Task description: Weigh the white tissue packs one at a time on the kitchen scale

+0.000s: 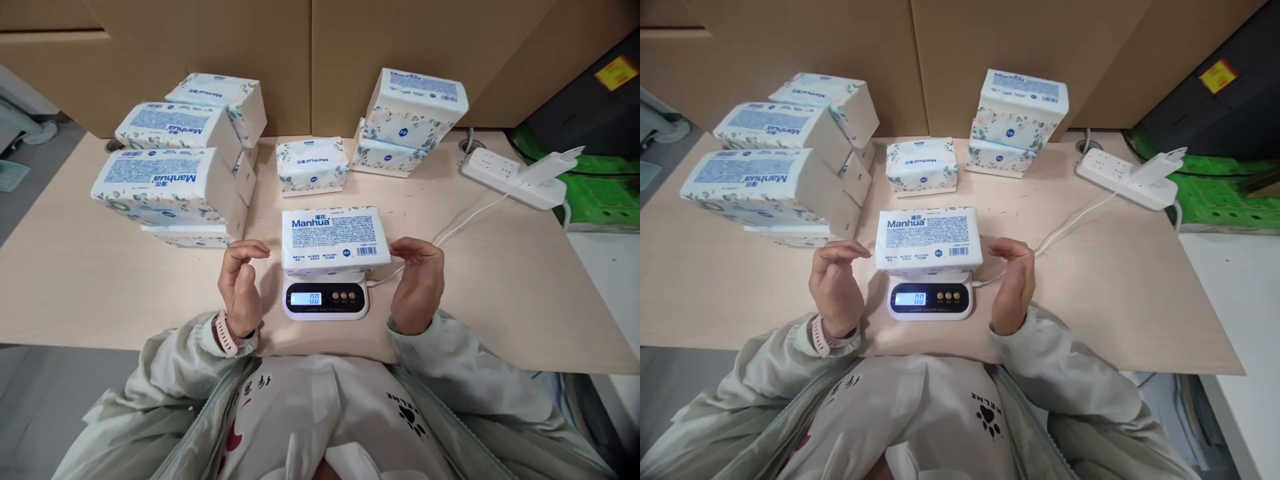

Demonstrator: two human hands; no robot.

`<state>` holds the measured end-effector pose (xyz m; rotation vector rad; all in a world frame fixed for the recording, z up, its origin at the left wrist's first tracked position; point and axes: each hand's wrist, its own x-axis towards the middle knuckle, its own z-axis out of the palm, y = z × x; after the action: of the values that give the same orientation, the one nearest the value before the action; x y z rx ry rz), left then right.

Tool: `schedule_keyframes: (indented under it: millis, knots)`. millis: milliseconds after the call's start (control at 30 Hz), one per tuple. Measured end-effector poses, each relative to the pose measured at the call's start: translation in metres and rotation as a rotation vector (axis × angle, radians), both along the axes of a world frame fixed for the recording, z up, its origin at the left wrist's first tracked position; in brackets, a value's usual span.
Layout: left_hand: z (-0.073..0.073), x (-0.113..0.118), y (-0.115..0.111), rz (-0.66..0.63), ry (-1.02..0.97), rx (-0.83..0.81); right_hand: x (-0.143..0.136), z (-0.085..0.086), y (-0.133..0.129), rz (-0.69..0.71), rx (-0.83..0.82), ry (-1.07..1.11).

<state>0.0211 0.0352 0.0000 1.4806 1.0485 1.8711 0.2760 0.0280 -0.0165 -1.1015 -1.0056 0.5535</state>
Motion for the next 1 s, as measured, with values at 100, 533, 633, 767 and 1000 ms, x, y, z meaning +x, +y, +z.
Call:
schedule_keyframes:
  millis: [100,533,633,767,1000]
  knots:
    - [0.001,0.000,-0.001,0.030,0.001,0.003,0.001,0.000,0.007,-0.075,0.028,0.028]
    - [0.009,0.002,-0.008,0.003,0.048,-0.088,0.002,0.005,0.008,-0.038,-0.090,0.055]
    - [0.009,0.000,-0.009,-0.038,0.064,-0.101,0.002,0.005,0.008,-0.005,-0.093,0.090]
    - [0.009,-0.002,-0.010,-0.076,0.082,-0.084,0.002,0.005,0.007,0.017,-0.086,0.087]
    - [0.008,-0.003,-0.012,-0.084,0.100,-0.102,0.002,0.006,0.004,0.038,-0.086,0.013]
